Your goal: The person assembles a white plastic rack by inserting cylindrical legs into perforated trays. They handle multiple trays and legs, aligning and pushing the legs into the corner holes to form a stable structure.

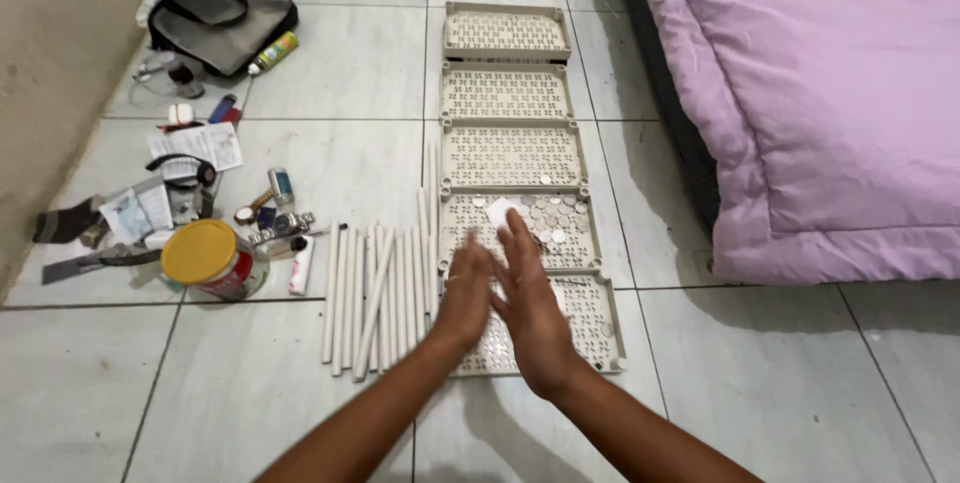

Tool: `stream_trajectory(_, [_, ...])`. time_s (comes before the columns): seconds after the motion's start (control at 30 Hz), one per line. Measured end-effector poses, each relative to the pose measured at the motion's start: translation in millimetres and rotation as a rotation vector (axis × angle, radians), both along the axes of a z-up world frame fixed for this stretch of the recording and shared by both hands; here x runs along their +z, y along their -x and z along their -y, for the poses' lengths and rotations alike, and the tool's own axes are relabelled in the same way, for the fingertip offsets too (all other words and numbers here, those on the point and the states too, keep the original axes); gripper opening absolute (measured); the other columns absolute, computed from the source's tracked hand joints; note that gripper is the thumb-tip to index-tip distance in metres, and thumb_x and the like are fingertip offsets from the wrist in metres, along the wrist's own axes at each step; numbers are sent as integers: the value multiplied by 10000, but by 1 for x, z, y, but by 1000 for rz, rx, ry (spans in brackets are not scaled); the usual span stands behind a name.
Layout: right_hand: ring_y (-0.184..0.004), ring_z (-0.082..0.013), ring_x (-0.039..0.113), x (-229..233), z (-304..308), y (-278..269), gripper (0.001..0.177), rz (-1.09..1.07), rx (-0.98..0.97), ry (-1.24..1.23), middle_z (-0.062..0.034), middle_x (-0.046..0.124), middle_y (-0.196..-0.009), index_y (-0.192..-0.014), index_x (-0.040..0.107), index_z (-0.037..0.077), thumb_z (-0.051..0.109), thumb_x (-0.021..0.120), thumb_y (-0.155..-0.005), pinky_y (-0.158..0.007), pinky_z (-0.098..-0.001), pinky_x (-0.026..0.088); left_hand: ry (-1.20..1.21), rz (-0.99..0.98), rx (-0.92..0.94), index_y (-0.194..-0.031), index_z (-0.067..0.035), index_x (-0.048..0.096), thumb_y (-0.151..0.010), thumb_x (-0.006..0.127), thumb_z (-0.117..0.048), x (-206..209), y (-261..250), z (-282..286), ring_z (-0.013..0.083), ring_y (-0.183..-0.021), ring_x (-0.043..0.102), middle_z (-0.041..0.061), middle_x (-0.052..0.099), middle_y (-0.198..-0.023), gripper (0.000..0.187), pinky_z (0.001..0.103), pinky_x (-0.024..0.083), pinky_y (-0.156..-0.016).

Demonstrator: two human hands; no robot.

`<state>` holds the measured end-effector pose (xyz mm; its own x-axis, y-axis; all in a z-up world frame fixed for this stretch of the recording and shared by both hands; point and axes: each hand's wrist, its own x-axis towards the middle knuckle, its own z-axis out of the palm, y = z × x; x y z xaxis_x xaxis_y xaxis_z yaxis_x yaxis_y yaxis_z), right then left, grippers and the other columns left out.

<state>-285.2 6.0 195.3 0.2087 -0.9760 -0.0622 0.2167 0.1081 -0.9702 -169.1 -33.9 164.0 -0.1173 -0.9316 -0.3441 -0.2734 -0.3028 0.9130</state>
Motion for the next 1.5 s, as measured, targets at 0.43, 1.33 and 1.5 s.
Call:
stream_trajectory(0.43, [-1485, -462, 288, -37, 24, 28, 808, 171, -134, -499, -191, 256, -1652, -1627, 144, 242, 675, 142, -945, -1154, -586, 321, 622, -264, -278, -1666, -113, 103, -1039, 140, -723, 39, 34, -35, 337, -1660, 47, 191, 71, -1784, 876, 534, 53, -1326])
stream_trajectory(1.33, [-1543, -361, 319, -21, 23, 15, 831, 224, 62, -172, -183, 211, -1720, -1658, 94, 188, 695, 195, -1008, -1206, -508, 340, 410, 402, -170, -1653, -168, 177, -1052, 204, -552, -51, 7, 7, 405, -1587, 54, 223, 91, -1726, 713, 605, 28, -1225])
stream_trajectory(1.5, [-1303, -287, 597, -22, 20, 58, 658, -478, 69, 209, -191, 448, -1572, -1571, 328, 79, 356, 535, -1010, -998, -421, 584, 200, 334, 85, -1556, -96, 414, -1001, 546, -440, -69, -35, 8, 419, -985, 688, 225, 485, -1524, 666, 449, 504, -1009])
